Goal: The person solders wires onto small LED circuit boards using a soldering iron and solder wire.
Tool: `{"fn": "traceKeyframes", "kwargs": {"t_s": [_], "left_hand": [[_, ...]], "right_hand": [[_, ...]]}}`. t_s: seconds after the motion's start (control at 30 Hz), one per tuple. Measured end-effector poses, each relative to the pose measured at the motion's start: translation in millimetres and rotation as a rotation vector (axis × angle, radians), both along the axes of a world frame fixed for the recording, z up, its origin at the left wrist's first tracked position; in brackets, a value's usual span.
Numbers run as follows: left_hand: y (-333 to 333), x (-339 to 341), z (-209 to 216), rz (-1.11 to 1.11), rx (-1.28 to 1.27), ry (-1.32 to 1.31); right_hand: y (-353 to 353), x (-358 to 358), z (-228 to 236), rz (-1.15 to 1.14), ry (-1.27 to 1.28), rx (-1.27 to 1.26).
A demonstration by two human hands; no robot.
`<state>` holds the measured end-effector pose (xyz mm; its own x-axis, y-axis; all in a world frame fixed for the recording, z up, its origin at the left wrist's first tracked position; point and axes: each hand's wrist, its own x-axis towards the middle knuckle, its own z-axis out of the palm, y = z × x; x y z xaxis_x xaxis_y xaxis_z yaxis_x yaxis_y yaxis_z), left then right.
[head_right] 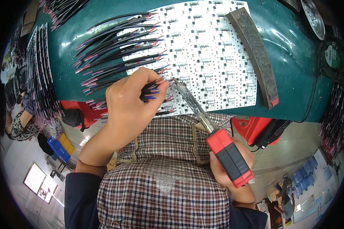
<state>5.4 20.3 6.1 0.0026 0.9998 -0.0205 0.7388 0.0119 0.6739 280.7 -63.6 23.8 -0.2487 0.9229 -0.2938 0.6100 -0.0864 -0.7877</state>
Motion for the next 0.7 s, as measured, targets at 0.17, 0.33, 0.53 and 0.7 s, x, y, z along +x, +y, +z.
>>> {"fn": "traceKeyframes", "kwargs": {"t_s": [0.17,0.33,0.53,0.7], "left_hand": [[-0.1,0.2,-0.8,-0.003,0.005,0.022],[-0.3,-0.2,-2.2,-0.012,0.000,0.036],[0.4,-0.8,-1.4,-0.022,-0.002,0.047],[1.4,-0.5,-3.1,-0.010,0.004,0.054]], "right_hand": [[1.9,-2.6,-2.4,0.031,-0.007,0.036],[3.9,-3.8,-1.5,0.036,-0.013,0.031],[-3.2,3.5,1.0,0.009,-0.018,0.023],[-3.4,2.2,-1.3,0.018,0.002,0.073]]}}
